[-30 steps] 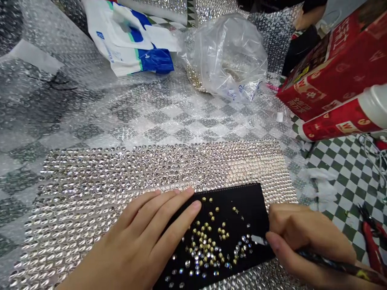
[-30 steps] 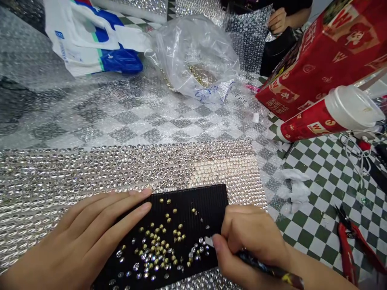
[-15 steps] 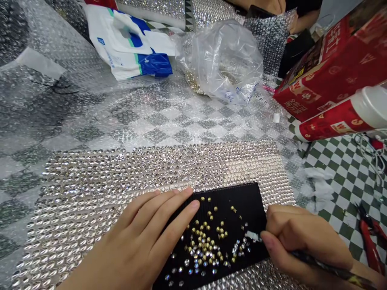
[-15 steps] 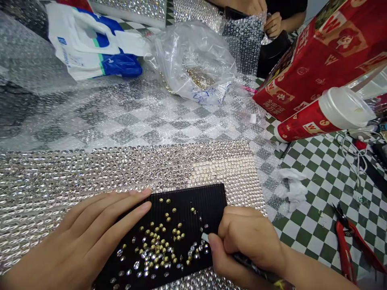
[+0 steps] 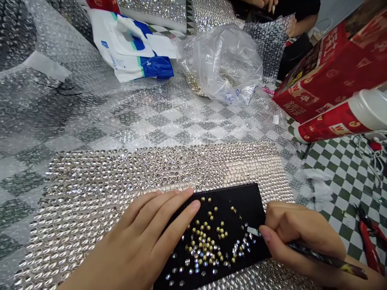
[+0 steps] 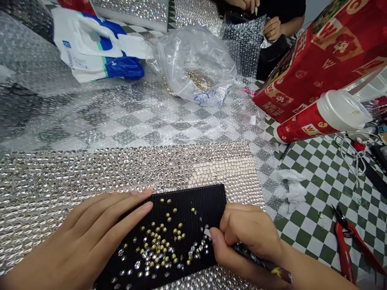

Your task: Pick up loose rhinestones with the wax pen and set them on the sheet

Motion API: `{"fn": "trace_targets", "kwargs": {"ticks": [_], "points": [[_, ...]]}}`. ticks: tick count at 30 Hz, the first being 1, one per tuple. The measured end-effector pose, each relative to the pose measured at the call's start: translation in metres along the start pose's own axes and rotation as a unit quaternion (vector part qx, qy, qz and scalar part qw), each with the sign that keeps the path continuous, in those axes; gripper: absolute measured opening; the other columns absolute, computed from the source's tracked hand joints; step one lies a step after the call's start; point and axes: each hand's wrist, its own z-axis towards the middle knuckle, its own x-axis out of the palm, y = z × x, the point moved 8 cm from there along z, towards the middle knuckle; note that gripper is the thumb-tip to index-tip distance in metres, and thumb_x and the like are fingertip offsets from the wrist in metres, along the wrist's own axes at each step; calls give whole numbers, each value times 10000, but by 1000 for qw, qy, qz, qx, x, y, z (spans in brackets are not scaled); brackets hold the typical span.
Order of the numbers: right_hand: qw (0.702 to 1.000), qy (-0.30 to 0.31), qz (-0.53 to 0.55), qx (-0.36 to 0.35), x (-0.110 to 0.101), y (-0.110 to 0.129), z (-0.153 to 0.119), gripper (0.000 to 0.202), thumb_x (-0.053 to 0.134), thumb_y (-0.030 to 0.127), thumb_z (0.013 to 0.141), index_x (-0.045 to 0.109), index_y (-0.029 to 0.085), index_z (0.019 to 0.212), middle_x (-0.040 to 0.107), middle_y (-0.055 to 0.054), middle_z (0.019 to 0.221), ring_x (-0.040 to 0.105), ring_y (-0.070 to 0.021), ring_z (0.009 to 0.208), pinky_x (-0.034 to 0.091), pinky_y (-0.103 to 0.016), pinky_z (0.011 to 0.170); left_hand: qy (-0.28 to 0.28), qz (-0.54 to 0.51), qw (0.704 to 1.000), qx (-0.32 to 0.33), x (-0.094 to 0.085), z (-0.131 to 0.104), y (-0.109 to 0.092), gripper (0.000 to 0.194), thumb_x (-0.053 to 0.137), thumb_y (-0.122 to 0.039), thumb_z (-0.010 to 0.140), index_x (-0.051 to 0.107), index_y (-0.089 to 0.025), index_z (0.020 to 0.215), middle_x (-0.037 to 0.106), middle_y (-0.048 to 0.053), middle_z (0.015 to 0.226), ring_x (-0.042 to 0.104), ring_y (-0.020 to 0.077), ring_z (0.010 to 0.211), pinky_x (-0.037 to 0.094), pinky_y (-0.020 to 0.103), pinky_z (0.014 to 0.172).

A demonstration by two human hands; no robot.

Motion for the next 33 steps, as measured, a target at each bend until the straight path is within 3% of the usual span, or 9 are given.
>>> {"fn": "trace_targets", "kwargs": {"ticks": [6, 12, 19, 26, 33], "points": [[999, 23, 28, 8, 9, -7, -4, 326, 568, -2, 915, 418, 246, 766, 493, 86, 608, 481, -68, 501, 391, -223, 498, 0, -5, 1000, -2, -2, 3, 0, 830, 568, -636, 907, 441, -88, 1518, 359, 133, 1631, 384, 316, 1421, 81, 406, 1296], [1000, -4, 2, -10, 1, 4, 6, 348, 546, -25, 877, 390, 247, 725, 489, 88, 545, 473, -64, 439, 401, -201, 447, -1, -8, 1000, 0, -1, 2, 0, 804, 565, -630, 912, 466, -87, 1497, 380, 138, 1614, 381, 317, 1426, 83, 409, 1296], [999, 24, -20, 43, -9, 2, 7, 338, 537, -18, 904, 390, 235, 735, 510, 82, 561, 543, -62, 471, 460, -182, 475, 4, -11, 1000, 0, 0, 2, 0, 824, 551, -660, 939, 436, -88, 1519, 337, 133, 1638, 351, 311, 1442, 67, 405, 1297], [997, -59, 29, 37, -19, -18, 24, 248, 705, 66, 921, 557, 242, 829, 657, 50, 721, 633, -93, 609, 487, -236, 543, -2, -2, 1000, 1, 0, 2, 0, 829, 563, -669, 912, 456, -103, 1508, 392, 128, 1621, 395, 320, 1421, 117, 418, 1281], [999, 11, 15, 26, -4, -32, 39, 205, 694, 124, 969, 586, 253, 853, 673, 20, 800, 648, -129, 682, 502, -289, 606, 2, 5, 1000, 7, -1, 1, -1, 772, 563, -574, 909, 448, -99, 1507, 374, 136, 1625, 378, 310, 1433, 89, 423, 1294]]}}
